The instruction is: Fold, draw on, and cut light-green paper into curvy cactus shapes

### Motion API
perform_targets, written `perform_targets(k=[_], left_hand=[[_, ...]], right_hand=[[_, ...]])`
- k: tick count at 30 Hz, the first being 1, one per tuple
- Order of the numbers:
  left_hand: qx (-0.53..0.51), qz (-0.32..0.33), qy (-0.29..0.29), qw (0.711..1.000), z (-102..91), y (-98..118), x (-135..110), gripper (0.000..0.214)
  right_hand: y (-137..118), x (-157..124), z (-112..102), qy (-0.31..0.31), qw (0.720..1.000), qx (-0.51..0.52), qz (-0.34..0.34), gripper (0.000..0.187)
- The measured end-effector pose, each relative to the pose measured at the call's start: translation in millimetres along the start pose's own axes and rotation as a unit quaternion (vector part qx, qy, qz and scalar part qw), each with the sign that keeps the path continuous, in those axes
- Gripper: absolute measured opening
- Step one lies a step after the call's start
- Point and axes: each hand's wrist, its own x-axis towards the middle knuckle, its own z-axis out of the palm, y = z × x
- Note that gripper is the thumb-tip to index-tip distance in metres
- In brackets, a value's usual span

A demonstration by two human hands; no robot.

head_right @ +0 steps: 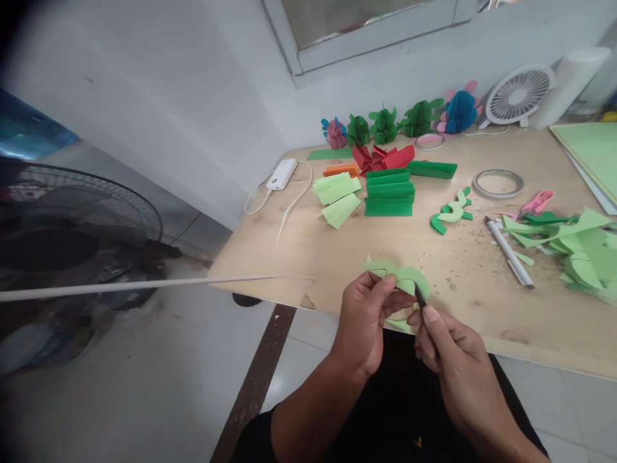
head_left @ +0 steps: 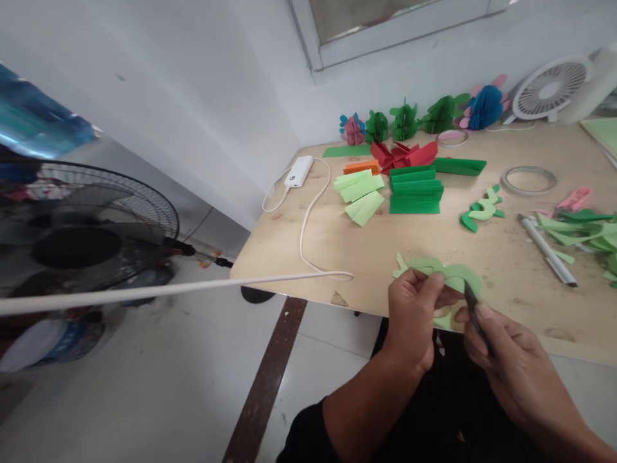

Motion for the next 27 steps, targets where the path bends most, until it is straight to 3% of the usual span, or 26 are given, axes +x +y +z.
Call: perform_targets(k=[11, 18, 27], left_hand=[[0.016, 0.022, 0.014, 1.0, -5.0, 6.0, 10.1, 0.032], [0.018, 0.022, 0.012, 1.0, -9.2, 5.4, 10.8, 0.031], [0.001, -0.001, 0.015, 1.0, -6.2, -1.3, 1.6, 0.034]], right_hand=[[7.4, -7.9, -8.7, -0.019, 0.998, 0.005, 0.053, 0.055], [5.1, -9.0, -19.7, 0.033, 0.999, 0.027, 0.034, 0.049], [-3.2, 4.4, -15.2, 0.083, 0.996, 0.033, -0.005, 0.044]])
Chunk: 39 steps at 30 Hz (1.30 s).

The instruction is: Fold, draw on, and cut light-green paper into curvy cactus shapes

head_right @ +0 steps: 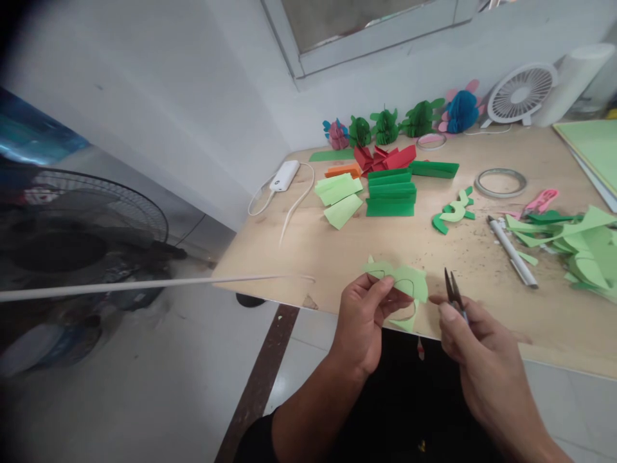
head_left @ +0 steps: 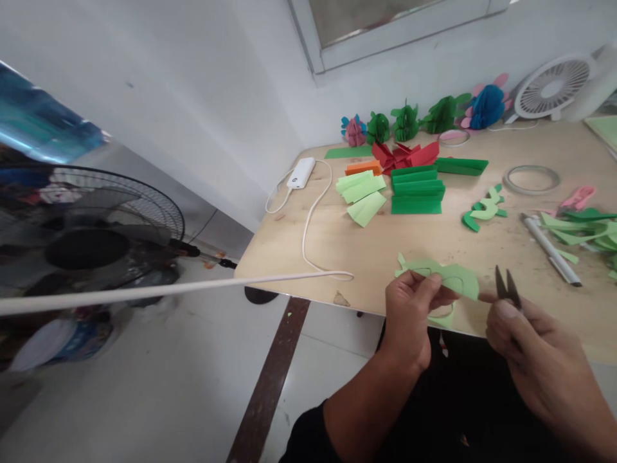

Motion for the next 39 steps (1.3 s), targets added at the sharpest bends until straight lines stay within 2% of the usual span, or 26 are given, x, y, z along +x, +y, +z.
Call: perform_targets(k=[4, 9, 16, 19, 21, 26, 29, 34, 39], left_hand=[[-0.003, -0.021, -0.001, 1.0, 2.0, -3.3, -4.8, 0.034], [0.014, -0.037, -0.019, 0.999, -0.3, -3.1, -8.2, 0.029], [0.003, -0.048, -0.008, 0.999, -8.6, 3.9, -6.9, 0.039], [0.031, -0.051, -0.017, 0.998, -9.7, 3.2, -5.0, 0.035], [0.041, -0.053, -0.019, 0.998, -9.4, 1.8, -4.2, 0.031], [0.014, -0.022, 0.01, 1.0, -5.0, -0.2, -3.1, 0.026], [-0.023, -0.015, 0.018, 0.999, 0.6, -2.0, -2.7, 0.025], [-0.044, -0.006, 0.028, 0.999, 10.6, -9.9, -4.2, 0.028], [-0.038, -0.005, 0.03, 0.999, 15.6, -17.8, -6.8, 0.026]], right_hand=[[-5.8, 6.5, 3.3, 0.003, 1.0, -0.005, 0.011, 0.05], [-18.0, 18.5, -0.1, 0.014, 1.0, -0.016, 0.016, 0.046], [-26.7, 35.1, -12.0, -0.027, 0.997, -0.075, 0.016, 0.047], [-27.5, 39.8, -13.4, -0.054, 0.994, -0.097, 0.009, 0.048], [-28.3, 40.5, -12.8, -0.05, 0.994, -0.092, 0.008, 0.049], [-24.5, 27.7, -11.7, -0.013, 1.0, 0.0, -0.004, 0.044], [-12.2, 11.6, -10.6, -0.006, 1.0, 0.009, 0.008, 0.042], [8.3, -8.9, -0.4, -0.053, 0.998, -0.014, 0.018, 0.05], [7.4, -11.3, 11.1, -0.078, 0.997, -0.013, 0.018, 0.053]])
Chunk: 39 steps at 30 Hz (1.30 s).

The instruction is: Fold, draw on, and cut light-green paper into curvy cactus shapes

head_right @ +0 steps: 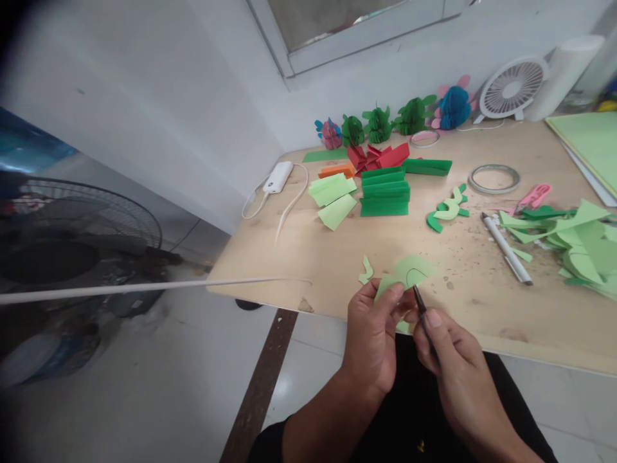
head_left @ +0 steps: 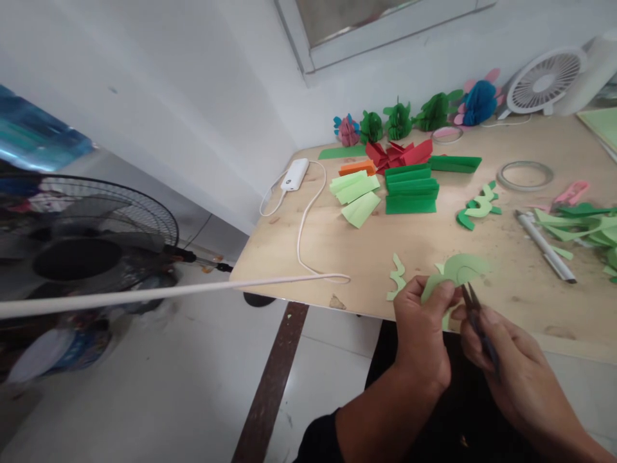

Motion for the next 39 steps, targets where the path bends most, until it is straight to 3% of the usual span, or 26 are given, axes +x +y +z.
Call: perform_targets(k=[12, 39], left_hand=[[-0.001, -0.007, 0.008, 1.0, 4.8, -3.8, -0.7, 0.033], [0.014, 0.002, 0.011, 1.0, 5.7, -2.2, -0.8, 0.032]], right_hand=[[-2.9, 3.9, 10.2, 0.007, 0.999, 0.033, 0.014, 0.054], [-6.5, 5.4, 10.9, 0.009, 0.999, 0.027, 0.019, 0.055]])
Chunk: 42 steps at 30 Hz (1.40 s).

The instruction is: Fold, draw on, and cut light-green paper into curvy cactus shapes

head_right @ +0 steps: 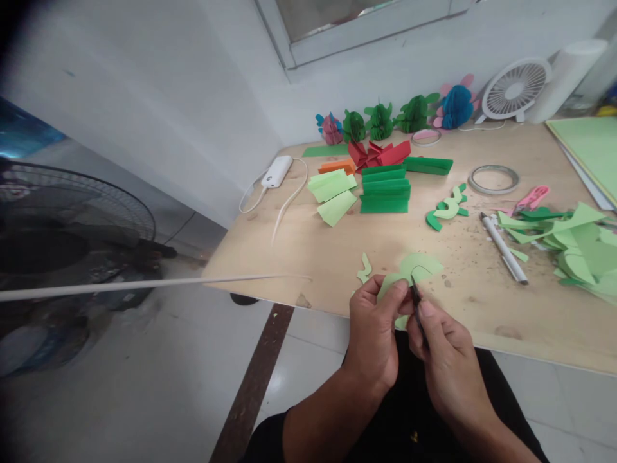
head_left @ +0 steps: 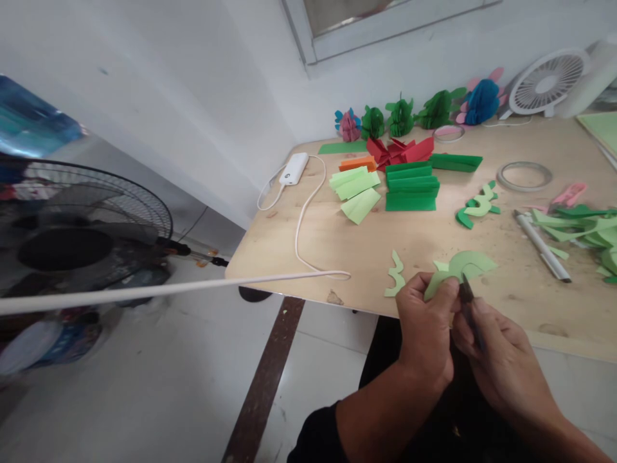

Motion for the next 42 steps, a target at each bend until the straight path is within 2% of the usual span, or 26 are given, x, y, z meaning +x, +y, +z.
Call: perform_targets(k=[23, 42], left_hand=[[-0.01, -0.004, 0.003, 1.0, -0.4, 0.1, -0.9, 0.033], [-0.002, 0.007, 0.016, 1.0, 0.6, 1.1, -1.8, 0.025]], right_hand=[[2.8, -2.2, -2.0, 0.002, 1.0, -0.014, 0.002, 0.055], [9.2, 2.9, -4.4, -0.001, 0.998, -0.05, -0.048, 0.059]])
